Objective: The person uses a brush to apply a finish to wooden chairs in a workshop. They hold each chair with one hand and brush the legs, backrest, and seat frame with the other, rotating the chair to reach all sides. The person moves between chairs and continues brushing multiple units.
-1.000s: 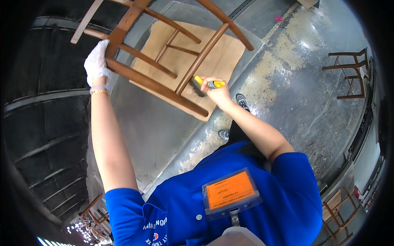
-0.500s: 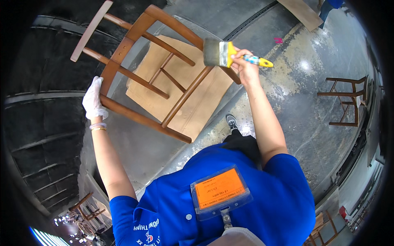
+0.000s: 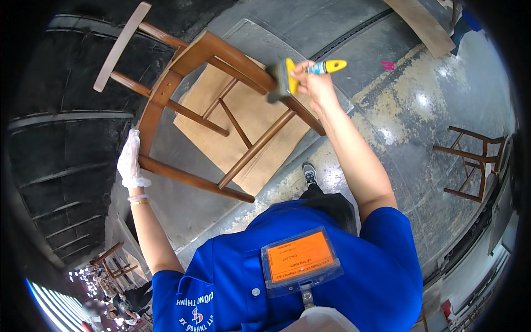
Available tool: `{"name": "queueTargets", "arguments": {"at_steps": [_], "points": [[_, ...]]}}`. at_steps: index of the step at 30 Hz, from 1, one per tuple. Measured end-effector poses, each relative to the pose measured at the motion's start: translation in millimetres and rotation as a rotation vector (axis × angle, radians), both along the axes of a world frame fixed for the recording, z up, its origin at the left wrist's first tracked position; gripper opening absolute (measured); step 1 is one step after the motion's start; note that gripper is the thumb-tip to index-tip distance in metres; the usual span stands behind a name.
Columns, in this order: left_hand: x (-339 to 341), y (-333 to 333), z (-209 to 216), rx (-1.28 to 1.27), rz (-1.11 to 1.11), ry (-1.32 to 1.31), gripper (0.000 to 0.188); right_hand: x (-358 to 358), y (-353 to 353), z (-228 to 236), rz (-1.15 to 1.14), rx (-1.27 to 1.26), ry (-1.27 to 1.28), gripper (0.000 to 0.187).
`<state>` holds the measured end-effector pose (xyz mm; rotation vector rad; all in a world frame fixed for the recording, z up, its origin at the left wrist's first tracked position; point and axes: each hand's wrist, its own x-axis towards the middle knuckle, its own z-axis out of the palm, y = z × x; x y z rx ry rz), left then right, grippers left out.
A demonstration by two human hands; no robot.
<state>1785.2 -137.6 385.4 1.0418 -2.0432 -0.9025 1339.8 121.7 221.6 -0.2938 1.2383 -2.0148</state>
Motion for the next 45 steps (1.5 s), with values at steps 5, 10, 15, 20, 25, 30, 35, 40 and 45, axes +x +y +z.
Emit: {"name": "queueTargets", "arguments": {"at_steps": [5,10,15,20,25,30,35,40,45], "points": [[-13.5,56.6,31.7,0.643,0.098,0.05,0.058,-17.2,32.8,-17.4,0.119,-0.492,-0.432,0.023],[-39.1,64.4,38.7,0.749,-0.244,-0.387,0.023,-17.5,191.0,-171.4,-0.299,0.504,-0.506,0.032],[-87.6,64.1,-38.7,0.798,-0.491,-0.198,0.021,31.6,354.4,-265.0,-0.541,0.524,-0.595,0.013],[-82.7,74.0,-70.3,1.07,-0.258,-0.008,0.014,48.0,419.8,-265.4,-0.677,0.624,-0.6,0.013],[-64.8,49.5,-71.8,1.056,-0.155,0.02,0.013,16.8,410.1,-248.9,-0.723,0.688,-0.505,0.017],[-93.0,66.2,-107.6,0.927,-0.016,0.351,0.01,0.2,372.8,-233.6,-0.623,0.613,-0.428,0.019],[-168.5,109.2,-134.9,0.815,0.27,0.474,0.009,1.3,348.9,-230.2,-0.638,0.566,-0.437,0.025],[-131.9,140.1,-118.7,0.916,0.474,0.801,0.033,11.6,350.7,-245.8,-0.579,0.619,-0.465,0.024],[-42.8,143.9,-90.8,0.001,1.064,0.462,0.069,24.6,354.6,-257.6,-0.552,0.707,-0.449,0.015]]}}
